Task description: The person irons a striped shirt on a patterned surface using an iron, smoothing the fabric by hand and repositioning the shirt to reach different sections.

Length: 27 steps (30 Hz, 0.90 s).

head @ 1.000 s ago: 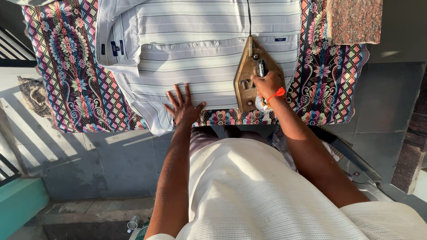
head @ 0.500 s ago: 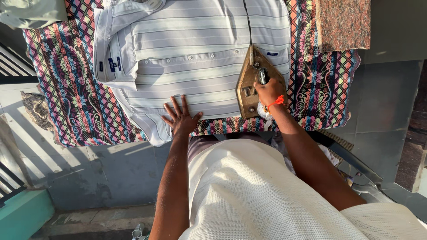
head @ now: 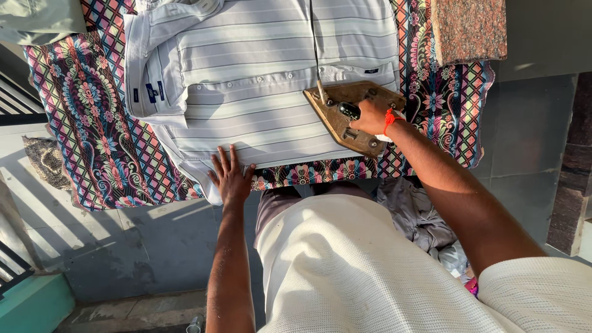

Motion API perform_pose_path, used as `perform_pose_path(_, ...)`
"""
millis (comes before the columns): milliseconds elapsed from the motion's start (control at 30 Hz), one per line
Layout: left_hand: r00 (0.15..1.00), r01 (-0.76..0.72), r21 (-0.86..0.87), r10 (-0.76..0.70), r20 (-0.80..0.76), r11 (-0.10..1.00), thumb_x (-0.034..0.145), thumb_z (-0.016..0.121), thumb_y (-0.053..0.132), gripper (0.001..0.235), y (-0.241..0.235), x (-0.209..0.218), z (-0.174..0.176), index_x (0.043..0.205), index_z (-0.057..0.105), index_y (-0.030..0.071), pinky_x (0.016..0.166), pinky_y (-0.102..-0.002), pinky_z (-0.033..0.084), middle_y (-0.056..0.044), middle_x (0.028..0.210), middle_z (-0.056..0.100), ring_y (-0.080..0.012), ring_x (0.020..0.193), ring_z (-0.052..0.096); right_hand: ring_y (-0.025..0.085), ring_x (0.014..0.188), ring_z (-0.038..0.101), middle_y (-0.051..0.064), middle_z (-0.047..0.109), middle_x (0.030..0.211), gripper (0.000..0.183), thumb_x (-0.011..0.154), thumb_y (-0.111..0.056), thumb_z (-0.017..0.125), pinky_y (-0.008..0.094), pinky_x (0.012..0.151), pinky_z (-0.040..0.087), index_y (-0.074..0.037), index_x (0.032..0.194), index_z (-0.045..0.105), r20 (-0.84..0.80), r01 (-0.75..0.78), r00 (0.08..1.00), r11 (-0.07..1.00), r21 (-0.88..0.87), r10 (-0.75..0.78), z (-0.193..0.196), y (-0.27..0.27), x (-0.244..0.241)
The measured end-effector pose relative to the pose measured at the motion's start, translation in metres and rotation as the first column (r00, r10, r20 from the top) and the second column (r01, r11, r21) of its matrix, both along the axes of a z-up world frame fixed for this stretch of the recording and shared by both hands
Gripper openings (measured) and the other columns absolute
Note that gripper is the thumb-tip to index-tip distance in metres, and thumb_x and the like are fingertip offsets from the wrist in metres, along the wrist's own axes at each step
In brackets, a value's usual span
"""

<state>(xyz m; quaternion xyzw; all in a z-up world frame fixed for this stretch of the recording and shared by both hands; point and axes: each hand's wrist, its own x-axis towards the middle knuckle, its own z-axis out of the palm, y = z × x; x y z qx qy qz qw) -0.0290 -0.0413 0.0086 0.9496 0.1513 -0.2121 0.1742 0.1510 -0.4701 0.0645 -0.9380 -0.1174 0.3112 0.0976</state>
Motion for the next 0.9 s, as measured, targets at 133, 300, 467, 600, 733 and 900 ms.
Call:
perform_pose_path(133, 0.997, 0.06, -0.046, -0.062, -0.044, 0.997, 0.096, 0.046, 0.071, 0.086, 0.011, 0.005, 0.005, 0.166, 0.014, 0.034, 0.123, -0.064, 0.001, -0.004, 0.175, 0.003, -0.0322, 0.159, 0.0, 0.039, 0.08, 0.071, 0.023, 0.073, 0.082, 0.035, 0.075, -0.036, 0.076, 0.049, 0.081, 0.056, -0.003, 0.087, 0.075, -0.017, -0.024, 1.0, 0.998, 0.062, 0.025, 0.003, 0.011, 0.001)
perform_pose_path(300, 1.0, -0.017, -0.053, 0.015, -0.026, 0.998, 0.096, 0.05, 0.067, 0.079, 0.008, 0.008, 0.013, 0.164, 0.021, 0.036, 0.125, -0.064, 0.006, -0.002, 0.174, 0.01, -0.0314, 0.161, 0.003, 0.038, 0.082, 0.072, 0.023, 0.073, 0.086, 0.04, 0.076, -0.035, 0.074, 0.049, 0.078, 0.057, 0.0, 0.095, 0.072, -0.193, -0.079, 0.978, 0.997, 0.009, 0.079, 0.024, 0.046, -0.001)
perform_pose_path(467, 0.99, -0.123, 0.011, 0.122, 0.067, 0.992, 0.096, 0.054, 0.066, 0.083, 0.033, 0.013, -0.002, 0.163, 0.02, 0.03, 0.12, -0.064, 0.015, -0.01, 0.17, 0.012, -0.0372, 0.157, 0.007, 0.039, 0.084, 0.072, 0.021, 0.074, 0.086, 0.033, 0.074, -0.03, 0.071, 0.05, 0.078, 0.056, -0.006, 0.096, 0.075, -0.212, -0.085, 0.969, 0.979, 0.185, 0.124, 0.038, 0.116, -0.013)
perform_pose_path(600, 0.958, -0.262, 0.023, 0.257, 0.13, 0.965, 0.098, 0.058, 0.054, 0.075, 0.062, 0.014, 0.011, 0.163, 0.03, 0.028, 0.119, -0.06, 0.026, -0.011, 0.17, 0.024, -0.039, 0.154, 0.021, 0.039, 0.085, 0.073, 0.022, 0.074, 0.088, 0.035, 0.077, -0.029, 0.069, 0.049, 0.08, 0.057, -0.007, 0.103, 0.073, -0.219, -0.157, 0.955, 0.968, 0.195, 0.199, 0.038, 0.179, -0.013)
perform_pose_path(733, 0.939, -0.343, 0.103, 0.344, 0.01, 0.934, 0.098, 0.072, 0.043, 0.068, 0.077, 0.044, 0.033, 0.158, 0.044, 0.024, 0.12, -0.056, 0.032, -0.003, 0.16, 0.044, -0.032, 0.151, 0.035, 0.038, 0.088, 0.072, 0.019, 0.074, 0.091, 0.034, 0.078, -0.03, 0.069, 0.049, 0.081, 0.056, -0.006, 0.103, 0.073, -0.142, -0.188, 0.963, 0.947, 0.26, 0.231, 0.032, 0.23, 0.007)
perform_pose_path(900, 0.921, -0.226, 0.167, 0.155, 0.357, 0.96, 0.082, 0.085, 0.026, 0.08, 0.102, 0.1, 0.051, 0.153, 0.047, 0.018, 0.113, -0.06, 0.028, -0.009, 0.156, 0.045, -0.0361, 0.148, 0.033, 0.036, 0.09, 0.073, 0.018, 0.074, 0.092, 0.033, 0.08, -0.031, 0.068, 0.048, 0.081, 0.057, -0.005, 0.1, 0.073, -0.164, -0.296, 0.933, 0.941, 0.163, 0.322, 0.016, 0.282, 0.043)
